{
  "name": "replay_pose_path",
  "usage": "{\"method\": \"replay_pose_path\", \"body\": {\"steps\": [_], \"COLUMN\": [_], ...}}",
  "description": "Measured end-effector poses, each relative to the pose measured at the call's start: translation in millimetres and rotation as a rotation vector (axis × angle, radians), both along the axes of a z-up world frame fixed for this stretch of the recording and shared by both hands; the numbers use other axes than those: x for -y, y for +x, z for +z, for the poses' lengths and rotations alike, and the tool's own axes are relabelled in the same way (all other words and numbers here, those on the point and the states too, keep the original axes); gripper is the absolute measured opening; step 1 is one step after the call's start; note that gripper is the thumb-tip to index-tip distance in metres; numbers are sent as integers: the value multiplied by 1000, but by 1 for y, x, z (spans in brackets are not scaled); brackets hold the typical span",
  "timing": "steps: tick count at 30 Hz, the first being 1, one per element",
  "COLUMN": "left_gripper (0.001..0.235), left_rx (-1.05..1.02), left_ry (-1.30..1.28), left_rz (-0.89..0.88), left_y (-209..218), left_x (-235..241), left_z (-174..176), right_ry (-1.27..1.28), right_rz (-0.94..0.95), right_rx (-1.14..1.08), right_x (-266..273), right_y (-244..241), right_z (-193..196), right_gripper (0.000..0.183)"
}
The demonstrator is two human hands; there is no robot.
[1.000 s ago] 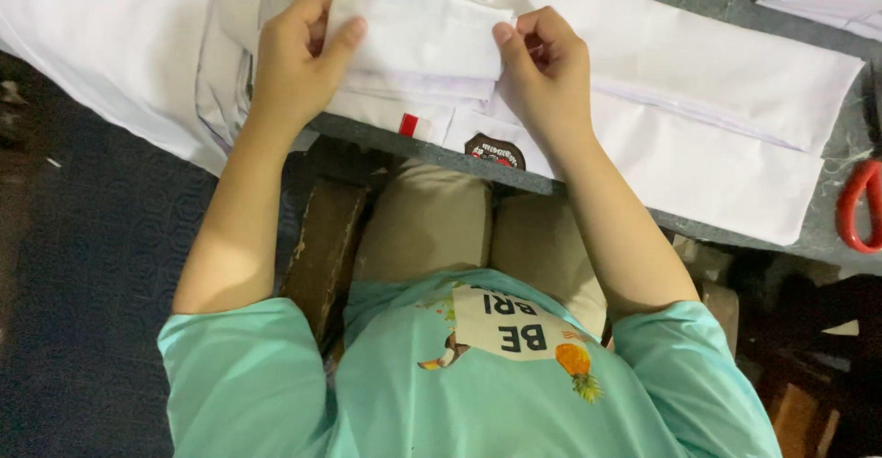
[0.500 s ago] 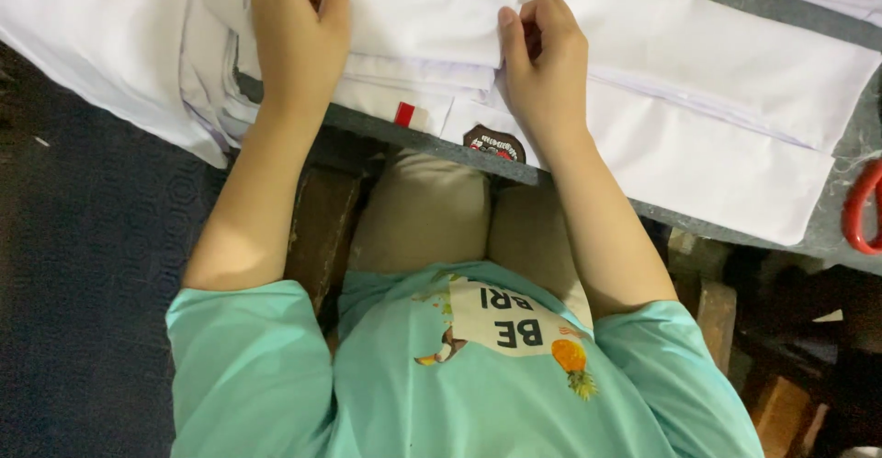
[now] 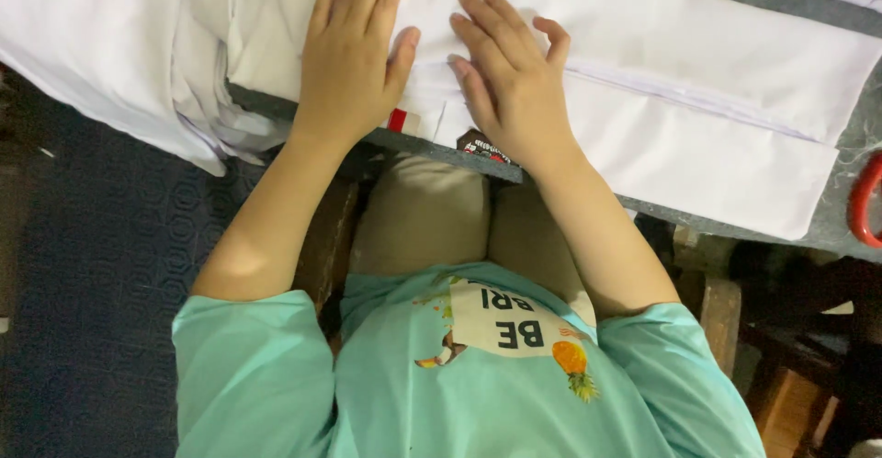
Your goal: Folding a white collared shirt and placing it on a stack of folded garments
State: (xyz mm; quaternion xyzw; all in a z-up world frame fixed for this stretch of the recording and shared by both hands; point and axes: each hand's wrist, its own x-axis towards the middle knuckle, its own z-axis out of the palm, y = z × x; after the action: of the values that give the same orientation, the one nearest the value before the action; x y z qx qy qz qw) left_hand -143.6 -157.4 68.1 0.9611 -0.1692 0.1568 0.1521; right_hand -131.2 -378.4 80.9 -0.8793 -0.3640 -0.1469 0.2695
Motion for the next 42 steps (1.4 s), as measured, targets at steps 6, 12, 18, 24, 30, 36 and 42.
{"method": "replay_pose_path", "body": {"steps": [6,12,18,24,30,36,42], "left_gripper": [58,57,56,54,22,33,31], "left_rx": [-46,-49,-51,-57,206,203,79], "left_ry": [-28,-27,-32,-71,-263,-81,-180], "left_rz": [97,84,87,77,183,310,253], "left_y": [0,1,0,0,-2,-6,-3], "left_x": [-4,-5,-4,-6,-36,-108,-106], "left_z": [-5,-5,-4,-8,2,-3,1], "right_ry": [-128,-182,-412,-326,-159,-60,-106], "right_rz": [-103,-111,-414,-958,-1057,-870,-1121], "right_rx": [-107,-298,-583,-700,-449,-58,-418], "right_x": [7,42,107,191,281,294,301], "right_y": [-5,-23,-44,-66,-82,-72,-33], "right_z": [-4,8,41,53,7,0,1], "right_gripper": [48,57,71,65,66,17,45]}}
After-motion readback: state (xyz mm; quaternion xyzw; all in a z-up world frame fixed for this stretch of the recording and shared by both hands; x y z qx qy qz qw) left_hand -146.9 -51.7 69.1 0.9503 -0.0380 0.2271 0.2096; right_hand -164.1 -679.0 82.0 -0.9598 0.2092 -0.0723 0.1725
